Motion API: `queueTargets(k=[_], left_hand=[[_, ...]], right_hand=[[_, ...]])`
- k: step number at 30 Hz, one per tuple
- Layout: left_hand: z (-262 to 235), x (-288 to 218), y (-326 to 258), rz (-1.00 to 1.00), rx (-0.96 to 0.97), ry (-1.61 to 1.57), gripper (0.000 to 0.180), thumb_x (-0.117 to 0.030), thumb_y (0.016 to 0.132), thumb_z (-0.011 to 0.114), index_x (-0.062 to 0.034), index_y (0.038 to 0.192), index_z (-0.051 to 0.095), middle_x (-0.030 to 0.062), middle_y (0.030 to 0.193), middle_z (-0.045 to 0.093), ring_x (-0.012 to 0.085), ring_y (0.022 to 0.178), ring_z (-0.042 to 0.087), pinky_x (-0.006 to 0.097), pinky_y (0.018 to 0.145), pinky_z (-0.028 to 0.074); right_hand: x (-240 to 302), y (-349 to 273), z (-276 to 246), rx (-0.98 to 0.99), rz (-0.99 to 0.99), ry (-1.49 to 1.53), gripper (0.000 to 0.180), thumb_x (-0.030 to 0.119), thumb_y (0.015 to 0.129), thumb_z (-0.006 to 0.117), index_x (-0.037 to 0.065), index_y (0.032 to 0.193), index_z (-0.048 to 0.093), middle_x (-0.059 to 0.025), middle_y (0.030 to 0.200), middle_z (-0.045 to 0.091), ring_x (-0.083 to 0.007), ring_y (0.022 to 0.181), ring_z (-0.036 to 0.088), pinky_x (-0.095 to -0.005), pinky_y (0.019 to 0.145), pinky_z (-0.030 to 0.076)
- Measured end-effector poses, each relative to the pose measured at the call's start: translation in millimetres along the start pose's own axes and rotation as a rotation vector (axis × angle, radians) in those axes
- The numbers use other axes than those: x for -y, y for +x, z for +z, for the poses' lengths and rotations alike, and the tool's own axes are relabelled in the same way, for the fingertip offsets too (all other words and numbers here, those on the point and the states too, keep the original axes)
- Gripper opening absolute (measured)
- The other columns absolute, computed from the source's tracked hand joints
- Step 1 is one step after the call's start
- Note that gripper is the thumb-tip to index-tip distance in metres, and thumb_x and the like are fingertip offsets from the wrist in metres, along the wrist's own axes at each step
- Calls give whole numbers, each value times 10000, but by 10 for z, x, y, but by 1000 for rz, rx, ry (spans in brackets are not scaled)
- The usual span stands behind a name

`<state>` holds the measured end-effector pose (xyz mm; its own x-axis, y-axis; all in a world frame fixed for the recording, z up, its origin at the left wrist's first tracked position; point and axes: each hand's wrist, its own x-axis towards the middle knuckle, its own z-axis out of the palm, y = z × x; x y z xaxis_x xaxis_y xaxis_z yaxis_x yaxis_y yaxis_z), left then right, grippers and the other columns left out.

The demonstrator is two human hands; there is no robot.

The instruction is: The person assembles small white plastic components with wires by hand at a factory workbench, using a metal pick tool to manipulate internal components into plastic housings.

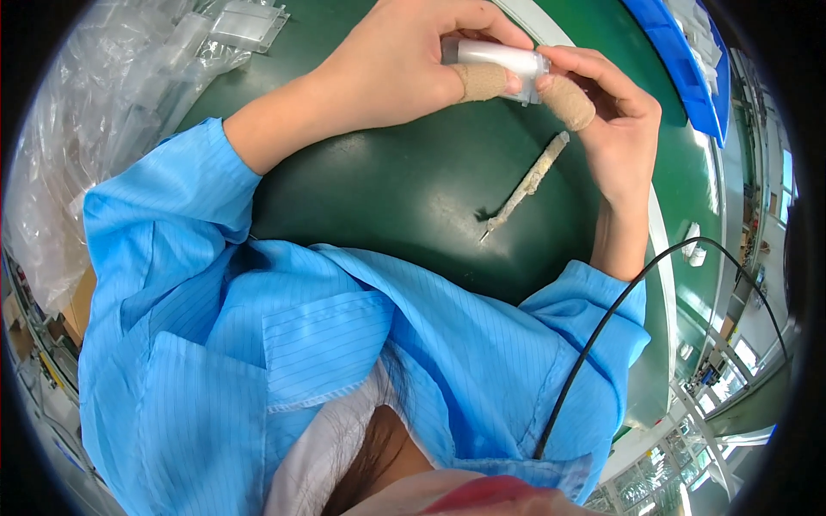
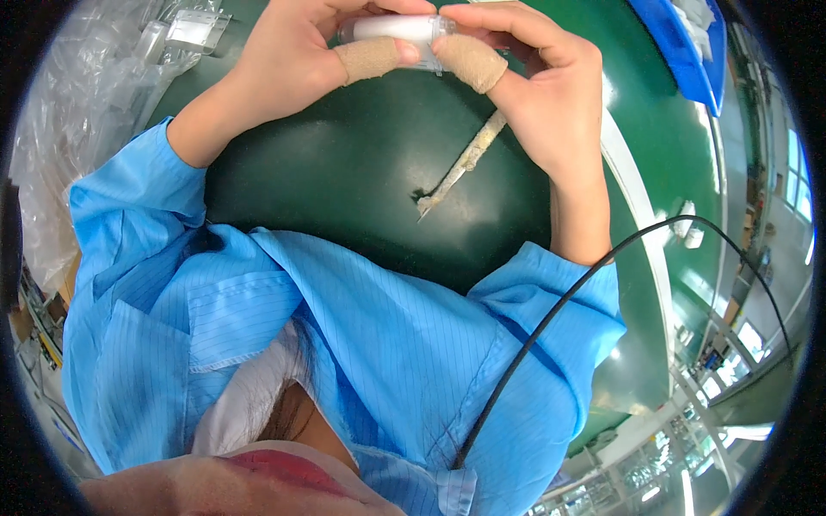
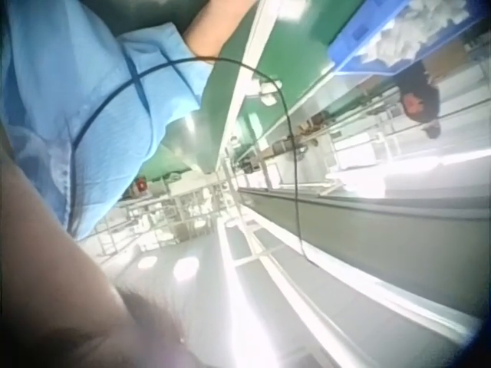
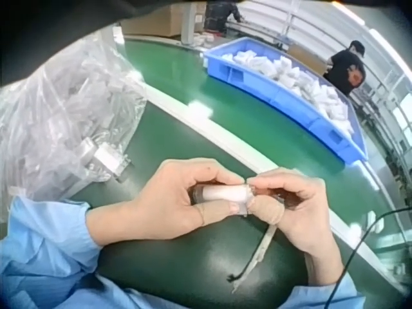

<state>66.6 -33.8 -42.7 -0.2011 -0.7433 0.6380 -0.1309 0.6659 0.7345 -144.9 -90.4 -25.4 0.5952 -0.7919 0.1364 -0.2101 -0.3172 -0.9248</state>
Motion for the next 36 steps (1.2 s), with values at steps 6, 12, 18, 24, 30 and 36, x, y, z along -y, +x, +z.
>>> queueTargets(k=[6, 12, 18, 24, 30, 36], left_hand=[[15, 88, 4, 13, -10, -59, 240, -94, 810, 726, 5, 1018, 657, 62, 889, 662, 87, 786, 597, 228, 676, 483], [0, -27, 20, -543, 35, -18, 232, -80, 804, 730, 11, 995, 634, 59, 880, 654, 83, 795, 596, 228, 698, 492], [89, 151, -26, -13, -8, -233, 239, -61, 808, 728, 23, 1003, 619, 56, 888, 659, 75, 797, 596, 221, 706, 495], [168, 86, 29, -549, 29, -127, 240, -80, 804, 740, 11, 1006, 646, 54, 895, 664, 83, 810, 607, 228, 705, 496], [147, 55, 36, -438, 35, 28, 232, -104, 786, 754, -5, 977, 666, 72, 881, 663, 103, 781, 615, 239, 688, 491], [40, 53, 10, -464, 59, 119, 232, -74, 785, 748, 2, 981, 650, 69, 882, 662, 125, 783, 627, 261, 709, 504]], right_hand=[[-69, 15, 66, -36, -58, 36, 264, -5, 805, 709, -14, 1068, 680, -66, 1036, 655, -122, 921, 600, -244, 828, 482], [-123, 64, 74, 9, -144, 3, 279, -18, 782, 722, -15, 1059, 683, -91, 1043, 647, -142, 896, 607, -256, 814, 486], [-101, 61, 45, 43, -75, -15, 262, -7, 780, 727, -13, 1040, 688, -96, 1035, 663, -146, 894, 616, -258, 812, 491], [-155, -1, -102, 36, 86, 56, 253, 27, 802, 723, -1, 1050, 684, -73, 1020, 672, -122, 895, 620, -238, 835, 490], [-215, -11, -72, 17, 78, 82, 273, 14, 798, 724, -11, 1065, 670, -64, 1026, 669, -119, 904, 614, -241, 833, 489], [-190, 30, 50, 20, -58, -30, 310, 95, 854, 684, -34, 1129, 622, -100, 1081, 638, -150, 944, 602, -278, 881, 479]])
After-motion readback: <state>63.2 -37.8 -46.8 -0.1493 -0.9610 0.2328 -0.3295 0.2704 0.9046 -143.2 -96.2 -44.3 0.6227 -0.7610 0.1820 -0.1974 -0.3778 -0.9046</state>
